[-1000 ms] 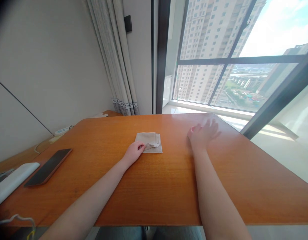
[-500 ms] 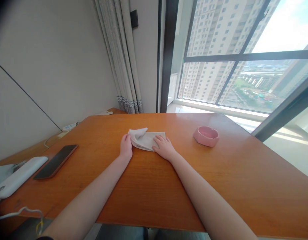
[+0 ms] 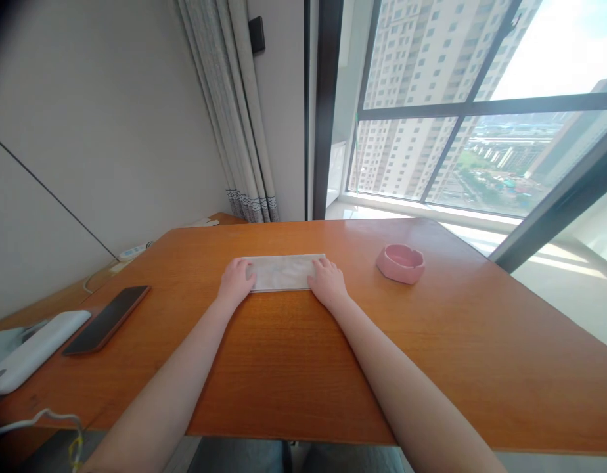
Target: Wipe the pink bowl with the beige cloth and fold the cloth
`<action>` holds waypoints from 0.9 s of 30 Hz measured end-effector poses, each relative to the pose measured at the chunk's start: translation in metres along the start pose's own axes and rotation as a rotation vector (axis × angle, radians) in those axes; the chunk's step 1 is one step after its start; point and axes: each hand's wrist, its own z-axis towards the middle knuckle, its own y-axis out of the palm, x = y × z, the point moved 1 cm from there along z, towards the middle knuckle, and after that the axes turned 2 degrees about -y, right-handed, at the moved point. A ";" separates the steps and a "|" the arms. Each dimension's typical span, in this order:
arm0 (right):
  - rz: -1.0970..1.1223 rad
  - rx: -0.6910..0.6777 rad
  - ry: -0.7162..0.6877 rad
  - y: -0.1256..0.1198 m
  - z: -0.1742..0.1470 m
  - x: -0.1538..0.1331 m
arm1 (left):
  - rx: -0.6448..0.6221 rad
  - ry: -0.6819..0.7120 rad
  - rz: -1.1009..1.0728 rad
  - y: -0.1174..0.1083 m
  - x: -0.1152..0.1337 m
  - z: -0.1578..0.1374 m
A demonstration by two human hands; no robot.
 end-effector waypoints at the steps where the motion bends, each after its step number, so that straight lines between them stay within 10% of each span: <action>1: -0.004 0.024 0.058 -0.003 0.000 0.003 | -0.009 -0.049 0.063 0.001 0.000 -0.001; 8: 0.075 -0.083 0.164 -0.009 0.007 0.025 | -0.205 -0.262 0.191 -0.007 -0.012 0.001; 27: 0.066 -0.049 0.000 -0.011 0.010 0.021 | -0.225 -0.134 0.132 -0.012 -0.010 0.004</action>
